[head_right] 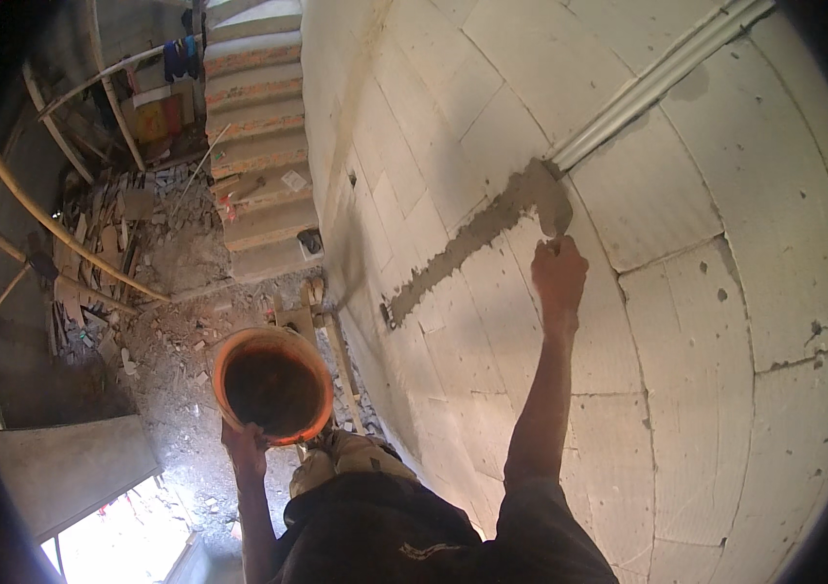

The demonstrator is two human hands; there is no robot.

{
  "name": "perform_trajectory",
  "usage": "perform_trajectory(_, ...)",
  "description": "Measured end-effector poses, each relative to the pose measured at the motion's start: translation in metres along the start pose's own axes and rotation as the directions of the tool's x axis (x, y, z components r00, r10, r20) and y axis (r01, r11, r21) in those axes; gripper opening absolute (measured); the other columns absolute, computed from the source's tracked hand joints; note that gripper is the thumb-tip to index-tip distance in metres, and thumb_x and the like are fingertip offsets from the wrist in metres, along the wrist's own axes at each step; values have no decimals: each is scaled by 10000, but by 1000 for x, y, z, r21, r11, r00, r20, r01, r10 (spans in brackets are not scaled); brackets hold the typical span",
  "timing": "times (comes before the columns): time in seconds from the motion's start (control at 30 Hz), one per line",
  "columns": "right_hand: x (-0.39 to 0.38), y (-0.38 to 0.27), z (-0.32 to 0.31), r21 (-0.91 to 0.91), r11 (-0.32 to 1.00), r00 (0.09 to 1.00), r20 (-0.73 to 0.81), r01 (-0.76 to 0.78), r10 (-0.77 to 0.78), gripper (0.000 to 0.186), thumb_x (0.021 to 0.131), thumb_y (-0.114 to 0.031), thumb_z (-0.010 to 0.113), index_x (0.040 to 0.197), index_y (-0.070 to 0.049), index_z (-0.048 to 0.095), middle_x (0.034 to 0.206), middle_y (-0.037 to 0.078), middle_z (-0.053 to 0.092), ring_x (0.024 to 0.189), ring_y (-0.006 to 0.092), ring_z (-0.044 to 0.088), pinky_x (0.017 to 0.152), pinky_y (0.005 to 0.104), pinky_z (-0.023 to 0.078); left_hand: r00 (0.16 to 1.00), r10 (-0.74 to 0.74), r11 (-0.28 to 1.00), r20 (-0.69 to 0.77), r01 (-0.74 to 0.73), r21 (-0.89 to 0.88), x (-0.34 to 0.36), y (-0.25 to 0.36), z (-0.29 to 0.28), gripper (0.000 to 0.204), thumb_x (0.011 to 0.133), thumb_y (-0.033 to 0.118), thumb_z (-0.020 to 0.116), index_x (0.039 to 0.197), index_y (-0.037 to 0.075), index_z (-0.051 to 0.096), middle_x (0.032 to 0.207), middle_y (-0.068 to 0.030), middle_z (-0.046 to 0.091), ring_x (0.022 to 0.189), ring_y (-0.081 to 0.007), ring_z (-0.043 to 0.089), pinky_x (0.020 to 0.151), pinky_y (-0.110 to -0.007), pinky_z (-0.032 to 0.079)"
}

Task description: The person applies plaster mixture from a bucket onto a wall joint using a trowel.

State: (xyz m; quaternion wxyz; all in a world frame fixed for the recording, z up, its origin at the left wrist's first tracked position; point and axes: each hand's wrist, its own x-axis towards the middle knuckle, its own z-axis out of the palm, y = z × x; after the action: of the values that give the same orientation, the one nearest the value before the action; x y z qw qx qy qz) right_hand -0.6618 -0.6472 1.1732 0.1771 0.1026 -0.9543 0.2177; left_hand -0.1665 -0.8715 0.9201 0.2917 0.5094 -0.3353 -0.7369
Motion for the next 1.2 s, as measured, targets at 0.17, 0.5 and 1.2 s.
perform_trajectory(0.17, 5, 5, -21, 10, 1000, 1000, -2, 24, -24, 298, 909, -259, 740, 966, 32, 720, 871, 216, 751, 797, 370, 721, 778, 448, 547, 1000, 14, 999, 5, -14, -52, 1, -2, -2, 628, 798, -117, 566, 1388, 95, 531, 939, -48, 637, 610, -125, 610, 481, -268, 518)
perform_trajectory(0.5, -35, 7, -49, 34, 996, 992, -97, 87, -84, 270, 947, -247, 703, 966, 22, 697, 895, 274, 746, 879, 460, 738, 781, 498, 551, 997, 7, 996, -78, 0, 84, -9, 4, -14, 586, 768, -97, 597, 1334, 51, 561, 949, -43, 628, 675, -126, 612, 517, -257, 481)
perform_trajectory(1.2, -37, 22, -24, -12, 1000, 1000, 18, 16, -16, 266, 936, -225, 721, 1017, 29, 724, 921, 264, 756, 909, 467, 743, 798, 506, 562, 1000, -10, 999, 9, 10, 39, -12, 1, 3, 598, 786, -98, 574, 1353, 92, 555, 876, -38, 614, 600, -114, 580, 484, -245, 452)
